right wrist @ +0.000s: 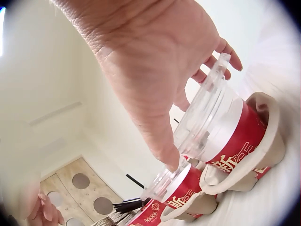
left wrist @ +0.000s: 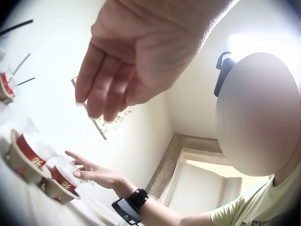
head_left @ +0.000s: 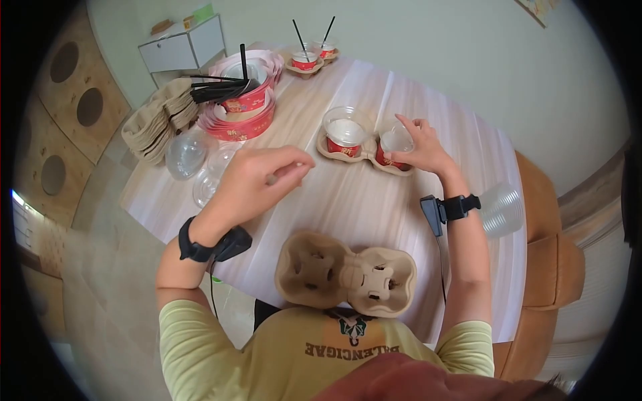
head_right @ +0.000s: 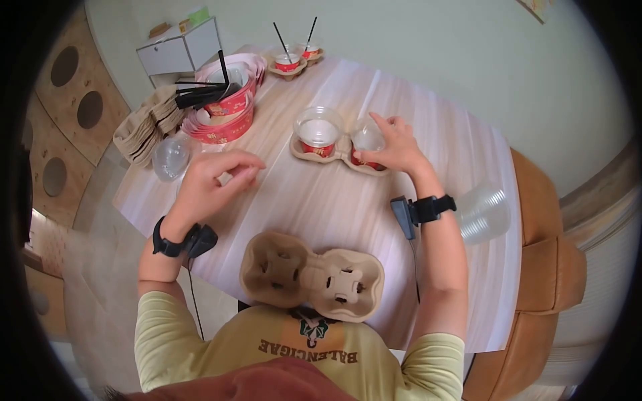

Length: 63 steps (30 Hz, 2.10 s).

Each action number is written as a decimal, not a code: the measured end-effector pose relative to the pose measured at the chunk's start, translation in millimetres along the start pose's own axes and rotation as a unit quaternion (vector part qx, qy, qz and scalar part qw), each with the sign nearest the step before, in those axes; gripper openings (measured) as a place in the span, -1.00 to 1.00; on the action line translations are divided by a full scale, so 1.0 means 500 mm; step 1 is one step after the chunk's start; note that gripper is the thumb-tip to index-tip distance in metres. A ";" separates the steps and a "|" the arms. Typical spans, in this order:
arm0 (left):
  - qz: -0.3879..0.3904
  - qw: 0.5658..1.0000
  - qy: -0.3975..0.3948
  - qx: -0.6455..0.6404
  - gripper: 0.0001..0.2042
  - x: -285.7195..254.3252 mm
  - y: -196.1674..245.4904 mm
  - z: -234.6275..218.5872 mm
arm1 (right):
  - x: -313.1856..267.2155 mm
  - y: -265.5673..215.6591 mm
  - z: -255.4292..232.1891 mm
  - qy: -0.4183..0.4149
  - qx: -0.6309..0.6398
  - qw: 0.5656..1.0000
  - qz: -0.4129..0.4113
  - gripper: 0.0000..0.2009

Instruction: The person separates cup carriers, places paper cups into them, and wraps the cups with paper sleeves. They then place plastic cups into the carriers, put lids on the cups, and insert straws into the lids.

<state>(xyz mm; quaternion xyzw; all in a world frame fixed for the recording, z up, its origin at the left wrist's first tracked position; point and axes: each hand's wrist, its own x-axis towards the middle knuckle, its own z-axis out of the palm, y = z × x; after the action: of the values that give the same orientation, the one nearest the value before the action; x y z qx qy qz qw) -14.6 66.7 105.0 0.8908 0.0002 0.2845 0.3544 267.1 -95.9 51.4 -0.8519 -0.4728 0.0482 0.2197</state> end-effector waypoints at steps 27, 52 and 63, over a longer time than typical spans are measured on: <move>-0.225 0.925 -0.069 -0.298 -0.89 -0.054 -0.159 0.024 | 0.033 -0.022 0.056 0.015 -0.136 0.990 -0.043 -0.47; -0.245 0.911 0.140 0.301 -0.68 0.018 -0.280 -0.195 | -0.149 -0.076 0.000 0.031 0.433 0.900 -0.045 -0.80; -0.197 0.882 0.215 0.370 -0.81 0.067 -0.390 -0.122 | -0.195 -0.022 0.104 -0.184 0.553 0.813 0.023 -0.78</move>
<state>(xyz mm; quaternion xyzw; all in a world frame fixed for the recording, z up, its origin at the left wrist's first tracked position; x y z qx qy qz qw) 21.9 258.2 34.8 0.8558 0.3569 0.3726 0.0390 190.3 -154.4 -2.8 -0.5726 -0.3788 0.4625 0.5610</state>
